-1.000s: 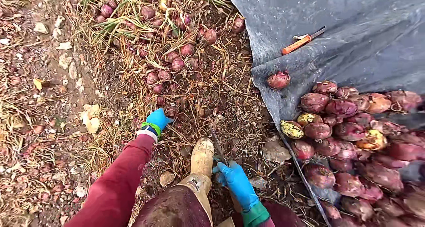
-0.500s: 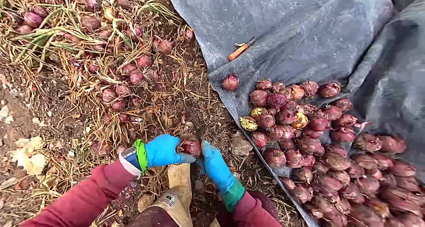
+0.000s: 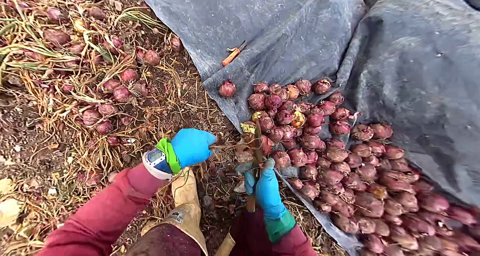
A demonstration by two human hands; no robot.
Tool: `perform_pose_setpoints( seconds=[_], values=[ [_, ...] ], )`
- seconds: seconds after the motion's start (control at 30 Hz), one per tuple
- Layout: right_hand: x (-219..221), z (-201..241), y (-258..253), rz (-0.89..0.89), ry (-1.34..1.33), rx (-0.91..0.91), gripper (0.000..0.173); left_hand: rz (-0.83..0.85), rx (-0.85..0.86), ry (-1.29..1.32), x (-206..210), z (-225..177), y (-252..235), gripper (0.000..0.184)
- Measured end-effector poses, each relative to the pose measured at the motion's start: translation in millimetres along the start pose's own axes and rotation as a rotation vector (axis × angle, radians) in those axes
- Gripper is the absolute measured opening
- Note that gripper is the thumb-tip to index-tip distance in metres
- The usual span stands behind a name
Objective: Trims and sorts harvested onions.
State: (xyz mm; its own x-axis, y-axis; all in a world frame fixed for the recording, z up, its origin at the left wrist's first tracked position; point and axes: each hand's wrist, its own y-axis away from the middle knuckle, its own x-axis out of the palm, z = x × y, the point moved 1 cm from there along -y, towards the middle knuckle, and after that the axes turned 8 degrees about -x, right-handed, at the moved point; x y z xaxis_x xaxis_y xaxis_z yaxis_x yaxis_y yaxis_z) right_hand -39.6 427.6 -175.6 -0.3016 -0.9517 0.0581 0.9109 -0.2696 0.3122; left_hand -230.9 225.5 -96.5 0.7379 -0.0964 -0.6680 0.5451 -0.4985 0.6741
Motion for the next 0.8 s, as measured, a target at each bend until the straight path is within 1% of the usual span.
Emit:
perform_pose_setpoints(
  seconds=[0.03, 0.07, 0.1, 0.13, 0.17, 0.2, 0.23, 0.27, 0.3, 0.33, 0.37, 0.4, 0.43, 0.47, 0.5, 0.53, 0.6, 0.63, 0.67, 0.7, 0.73, 0.8],
  values=[
    [-12.9, 4.5, 1.2, -0.102, -0.068, -0.036, 0.094, -0.126, -0.086, 0.124, -6.0, 25.3, 9.5, 0.034],
    [-25.6, 6.3, 2.1, -0.149, -0.099, -0.052, 0.093, -0.240, -0.178, 0.258, -6.5, 55.1, 24.7, 0.040],
    [-34.7, 3.6, 2.4, -0.155, -0.119, -0.047, 0.095, -0.311, -0.284, 0.388, -3.7, 88.1, 46.0, 0.041],
    [-39.4, -3.4, 3.4, -0.138, -0.131, -0.028, 0.097, -0.351, -0.390, 0.519, 4.7, 124.8, 70.8, 0.037],
    [-39.8, -12.1, 4.8, -0.111, -0.117, -0.006, 0.097, -0.361, -0.477, 0.625, 22.4, 165.8, 98.5, 0.031],
    [-36.7, -20.9, 4.9, -0.083, -0.088, 0.020, 0.096, -0.314, -0.583, 0.657, 44.0, 207.6, 128.5, 0.031],
    [-31.8, -31.2, 6.7, -0.041, -0.054, 0.040, 0.095, -0.181, -0.728, 0.539, 65.3, 245.9, 159.5, 0.036],
    [-24.3, -40.6, 11.0, -0.002, -0.024, 0.076, 0.095, 0.052, -0.878, 0.306, 84.9, 274.6, 187.4, 0.046],
    [-13.8, -49.1, 12.7, 0.021, -0.004, 0.109, 0.096, 0.255, -1.015, 0.083, 103.6, 290.7, 208.1, 0.055],
    [-2.5, -57.5, 10.6, 0.035, 0.005, 0.143, 0.096, 0.320, -1.098, -0.006, 118.4, 299.1, 220.9, 0.061],
    [8.8, -63.3, 9.3, 0.050, 0.026, 0.184, 0.096, 0.265, -1.133, 0.048, 126.4, 299.1, 225.0, 0.064],
    [19.6, -67.8, 10.2, 0.063, 0.053, 0.223, 0.094, 0.116, -1.147, 0.220, 133.3, 292.2, 221.9, 0.063],
    [29.1, -70.1, 10.8, 0.086, 0.091, 0.256, 0.093, -0.067, -1.159, 0.473, 142.9, 280.8, 211.0, 0.059],
    [36.5, -70.6, 10.6, 0.121, 0.122, 0.264, 0.093, -0.231, -1.175, 0.726, 159.2, 267.3, 193.8, 0.058],
    [43.7, -68.7, 9.5, 0.155, 0.144, 0.265, 0.091, -0.337, -1.207, 0.896, 181.2, 258.1, 171.7, 0.063],
    [51.6, -65.9, 6.4, 0.176, 0.163, 0.261, 0.088, -0.382, -1.237, 0.979, 205.1, 255.4, 144.9, 0.068],
    [61.1, -59.8, 6.7, 0.196, 0.184, 0.245, 0.086, -0.402, -1.319, 0.996, 255.2, 255.2, 95.6, 0.074],
    [63.9, -57.4, 8.7, 0.204, 0.190, 0.232, 0.086, -0.432, -1.357, 1.006, 271.0, 257.8, 80.4, 0.073],
    [65.2, -54.6, 12.9, 0.210, 0.188, 0.228, 0.087, -0.470, -1.360, 1.055, 278.8, 262.3, 73.2, 0.069],
    [63.7, -51.1, 20.4, 0.218, 0.192, 0.234, 0.088, -0.466, -1.336, 1.094, 279.1, 262.1, 75.2, 0.066],
    [61.1, -49.2, 27.0, 0.232, 0.182, 0.229, 0.091, -0.434, -1.285, 1.098, 270.8, 259.0, 82.2, 0.063],
    [62.3, -55.0, 33.6, 0.260, 0.141, 0.264, 0.096, -0.385, -1.113, 1.000, 232.0, 246.7, 96.0, 0.057]
  ],
)
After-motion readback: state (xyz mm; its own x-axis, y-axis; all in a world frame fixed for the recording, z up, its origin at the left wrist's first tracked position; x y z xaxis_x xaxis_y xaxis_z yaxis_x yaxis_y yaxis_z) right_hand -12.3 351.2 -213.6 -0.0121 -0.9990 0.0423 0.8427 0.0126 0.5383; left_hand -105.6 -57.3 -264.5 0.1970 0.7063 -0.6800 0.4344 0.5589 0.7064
